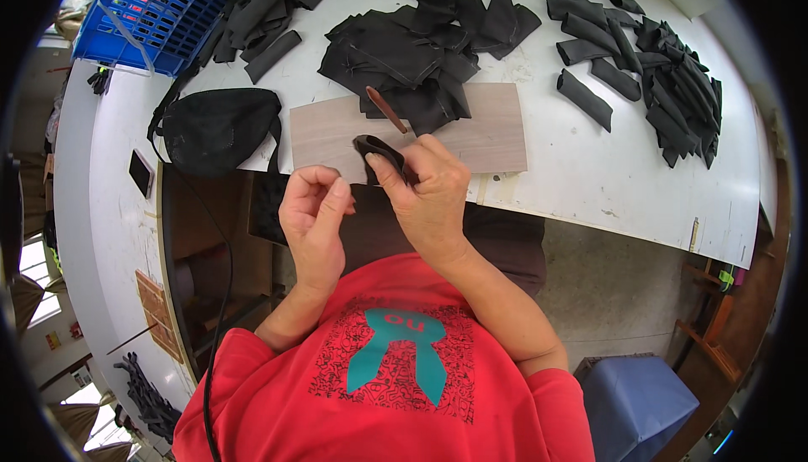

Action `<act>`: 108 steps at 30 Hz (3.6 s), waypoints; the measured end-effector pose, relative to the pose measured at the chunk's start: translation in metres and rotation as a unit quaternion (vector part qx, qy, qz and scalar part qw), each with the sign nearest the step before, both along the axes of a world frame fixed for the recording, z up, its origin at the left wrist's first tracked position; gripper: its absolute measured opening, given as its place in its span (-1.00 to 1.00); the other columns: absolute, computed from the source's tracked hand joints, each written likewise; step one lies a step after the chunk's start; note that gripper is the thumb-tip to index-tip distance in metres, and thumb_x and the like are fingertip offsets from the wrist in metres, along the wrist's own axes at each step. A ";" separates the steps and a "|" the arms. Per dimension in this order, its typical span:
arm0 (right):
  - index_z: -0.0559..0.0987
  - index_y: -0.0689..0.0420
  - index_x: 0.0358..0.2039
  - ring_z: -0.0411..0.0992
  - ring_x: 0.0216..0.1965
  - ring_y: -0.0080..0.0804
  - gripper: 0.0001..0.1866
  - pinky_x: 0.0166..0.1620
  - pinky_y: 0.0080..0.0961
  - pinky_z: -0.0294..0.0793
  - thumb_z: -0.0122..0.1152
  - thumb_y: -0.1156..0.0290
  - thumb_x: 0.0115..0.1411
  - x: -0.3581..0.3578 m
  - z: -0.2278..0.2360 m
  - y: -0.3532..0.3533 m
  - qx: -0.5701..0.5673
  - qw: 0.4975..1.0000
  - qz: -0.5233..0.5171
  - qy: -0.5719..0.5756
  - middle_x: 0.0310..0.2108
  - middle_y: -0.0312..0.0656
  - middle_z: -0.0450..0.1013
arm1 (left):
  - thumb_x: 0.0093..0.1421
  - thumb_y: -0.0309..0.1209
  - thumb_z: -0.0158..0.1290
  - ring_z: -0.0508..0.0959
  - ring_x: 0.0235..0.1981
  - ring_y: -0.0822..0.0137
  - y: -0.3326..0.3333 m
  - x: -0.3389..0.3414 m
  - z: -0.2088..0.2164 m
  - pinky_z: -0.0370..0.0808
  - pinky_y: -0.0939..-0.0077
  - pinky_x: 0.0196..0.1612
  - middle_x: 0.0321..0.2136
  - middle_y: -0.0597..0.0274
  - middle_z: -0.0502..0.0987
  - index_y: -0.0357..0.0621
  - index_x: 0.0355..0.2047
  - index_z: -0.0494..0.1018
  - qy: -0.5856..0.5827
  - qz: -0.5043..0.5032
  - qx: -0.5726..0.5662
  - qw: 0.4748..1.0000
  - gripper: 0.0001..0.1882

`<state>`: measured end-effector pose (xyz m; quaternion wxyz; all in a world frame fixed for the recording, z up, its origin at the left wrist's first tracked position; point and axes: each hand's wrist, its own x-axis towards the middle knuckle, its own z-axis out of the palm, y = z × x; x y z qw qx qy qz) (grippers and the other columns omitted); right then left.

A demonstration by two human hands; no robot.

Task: The recorder is folding and checking small black foam pieces on a workbench.

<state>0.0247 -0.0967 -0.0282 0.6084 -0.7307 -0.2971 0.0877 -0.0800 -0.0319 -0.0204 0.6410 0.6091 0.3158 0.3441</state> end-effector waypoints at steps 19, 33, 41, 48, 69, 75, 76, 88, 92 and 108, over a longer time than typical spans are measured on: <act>0.37 0.21 -0.73 0.26 -0.71 -0.31 -0.86 -0.65 -0.48 0.19 0.18 0.62 -0.32 0.008 -0.008 -0.015 -0.054 0.988 -0.012 -0.146 -0.69 -0.20 0.24 | 0.04 -0.47 0.04 0.36 -0.64 0.60 0.007 0.023 0.014 0.27 0.79 -0.55 -0.58 0.31 0.45 -0.25 -0.46 0.41 -0.023 -0.096 -0.157 0.983 -0.90; 0.33 0.19 -0.75 0.25 -0.68 -0.28 -0.82 -0.65 -0.46 0.19 0.16 0.63 -0.37 0.010 -0.012 -0.016 -0.067 0.980 -0.003 -0.185 -0.68 -0.21 0.22 | -0.01 -0.47 0.05 0.35 -0.67 0.60 0.009 0.025 0.012 0.23 0.78 -0.58 -0.62 0.35 0.41 -0.22 -0.52 0.37 0.015 -0.079 -0.195 0.977 -0.90; 0.44 0.23 -0.42 0.25 -0.62 -0.51 -0.66 -0.55 -0.64 0.27 0.28 0.27 -0.14 0.012 0.004 -0.023 0.002 0.992 0.127 0.002 -0.59 -0.25 0.27 | 0.00 -0.57 0.02 0.28 -0.63 0.70 0.013 0.020 0.011 0.20 0.83 -0.59 -0.66 0.47 0.35 -0.25 -0.53 0.38 0.041 -0.166 -0.094 0.981 -0.96; 0.47 0.24 -0.51 0.34 -0.63 -0.30 -0.89 -0.56 -0.50 0.32 0.15 0.61 -0.14 0.006 0.010 -0.015 -0.013 0.986 0.096 -0.132 -0.58 -0.16 0.34 | -0.03 -0.61 0.00 0.34 -0.69 0.63 -0.008 0.029 0.001 0.24 0.74 -0.67 -0.64 0.36 0.42 -0.25 -0.52 0.36 0.114 0.012 0.262 0.958 -0.95; 0.40 0.16 -0.52 0.19 -0.61 -0.69 -0.84 -0.52 -0.76 0.17 0.06 0.35 0.09 0.013 0.000 -0.013 0.079 0.878 0.213 0.421 -0.62 -0.40 0.26 | -0.05 -0.62 -0.07 0.34 -0.72 0.56 0.007 0.032 -0.003 0.30 0.69 -0.66 -0.56 0.23 0.47 -0.32 -0.41 0.36 0.029 0.036 0.026 0.999 -0.85; 0.40 0.17 -0.50 0.19 -0.58 -0.70 -0.85 -0.49 -0.76 0.20 0.02 0.37 0.11 0.016 -0.006 -0.011 0.145 0.855 0.180 0.465 -0.60 -0.41 0.27 | -0.02 -0.64 -0.10 0.20 -0.76 0.68 0.019 0.021 0.017 0.06 0.80 -0.75 -0.61 0.27 0.40 -0.33 -0.21 0.27 -0.189 -0.231 -0.431 0.852 -0.71; 0.40 0.17 -0.49 0.19 -0.57 -0.71 -0.87 -0.49 -0.76 0.19 0.02 0.39 0.11 0.015 -0.002 -0.012 0.165 0.840 0.208 0.473 -0.57 -0.40 0.28 | -0.02 -0.64 -0.10 0.20 -0.76 0.68 0.020 0.020 0.020 0.06 0.80 -0.75 -0.61 0.27 0.40 -0.33 -0.21 0.27 -0.187 -0.231 -0.435 0.850 -0.71; 0.39 0.22 -0.52 0.29 -0.56 -0.55 -0.92 -0.52 -0.67 0.31 0.11 0.59 -0.02 0.024 0.054 -0.014 0.101 0.987 0.117 -0.038 -0.45 -0.21 0.33 | 0.13 -0.60 -0.16 0.32 -0.62 0.62 0.002 0.035 0.042 0.30 0.81 -0.60 -0.29 0.20 0.34 -0.30 -0.32 0.36 -0.085 -0.084 0.077 0.990 -0.87; 0.38 0.23 -0.54 0.24 -0.62 -0.55 -0.93 -0.56 -0.66 0.23 0.09 0.57 0.00 0.033 0.080 -0.011 0.087 0.985 0.120 -0.086 -0.52 -0.25 0.29 | 0.12 -0.56 -0.12 0.28 -0.71 0.63 0.010 0.038 0.068 0.22 0.84 -0.71 -0.31 0.15 0.39 -0.28 -0.30 0.33 -0.142 -0.129 -0.119 0.974 -0.88; 0.37 0.13 -0.56 0.06 -0.66 -0.78 -0.82 -0.61 -0.81 0.03 -0.04 0.34 0.14 0.065 -0.014 0.000 0.041 0.884 0.262 0.385 -0.65 -0.45 0.20 | 0.14 -0.52 -0.19 0.12 -0.88 0.64 0.042 0.053 -0.014 0.03 0.80 -0.82 -0.59 0.34 0.42 -0.21 -0.11 0.28 -0.246 -0.200 -0.606 0.729 -0.72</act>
